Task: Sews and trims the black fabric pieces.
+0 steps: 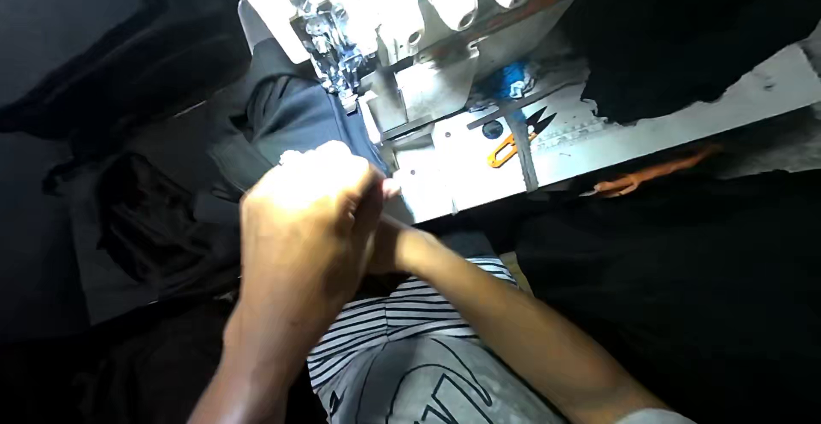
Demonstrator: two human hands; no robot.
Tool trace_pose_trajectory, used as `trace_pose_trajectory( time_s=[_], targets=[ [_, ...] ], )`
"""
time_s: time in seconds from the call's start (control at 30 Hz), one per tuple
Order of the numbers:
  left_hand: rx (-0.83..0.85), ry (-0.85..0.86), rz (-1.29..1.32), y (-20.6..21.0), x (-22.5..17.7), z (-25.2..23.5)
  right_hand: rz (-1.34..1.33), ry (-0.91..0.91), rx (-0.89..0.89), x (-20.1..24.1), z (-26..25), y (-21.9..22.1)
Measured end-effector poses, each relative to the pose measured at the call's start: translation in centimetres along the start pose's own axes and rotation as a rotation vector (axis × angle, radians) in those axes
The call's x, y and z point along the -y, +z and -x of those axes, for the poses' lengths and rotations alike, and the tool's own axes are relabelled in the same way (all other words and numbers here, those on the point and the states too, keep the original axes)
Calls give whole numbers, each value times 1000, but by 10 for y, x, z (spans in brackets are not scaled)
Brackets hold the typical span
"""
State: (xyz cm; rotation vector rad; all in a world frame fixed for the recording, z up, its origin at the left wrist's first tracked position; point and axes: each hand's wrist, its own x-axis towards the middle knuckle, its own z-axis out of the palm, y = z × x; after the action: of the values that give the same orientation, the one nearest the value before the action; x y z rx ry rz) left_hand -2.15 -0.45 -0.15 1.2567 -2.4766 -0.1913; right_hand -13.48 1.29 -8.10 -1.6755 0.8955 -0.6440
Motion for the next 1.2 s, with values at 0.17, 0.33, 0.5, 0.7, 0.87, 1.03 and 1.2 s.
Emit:
trace_pose_trajectory(
  time_s=[0.17, 0.33, 0.5, 0.7, 0.87, 1.03, 1.2],
  targets=[
    [-13, -83, 29, 25, 3, 28, 260, -178, -684, -59, 13, -39],
    [-75, -93, 56, 23, 5, 27, 543, -539, -718, -42, 4, -76],
    [-78, -75, 31, 23, 8, 27, 470, -708, -717, -59, -6, -71],
    [-52, -60, 51, 27, 12, 22, 450, -702, -763, -63, -6, -67],
    [-64, -63, 38, 33, 13, 19, 459, -688, -784, -65, -7, -66],
    [-107, -79, 8, 36, 16, 15, 432, -673, -801, -67, -8, -62],
    [-134, -84, -29, 34, 21, 5, 497, -611, -868, -69, -9, -61]
  ],
)
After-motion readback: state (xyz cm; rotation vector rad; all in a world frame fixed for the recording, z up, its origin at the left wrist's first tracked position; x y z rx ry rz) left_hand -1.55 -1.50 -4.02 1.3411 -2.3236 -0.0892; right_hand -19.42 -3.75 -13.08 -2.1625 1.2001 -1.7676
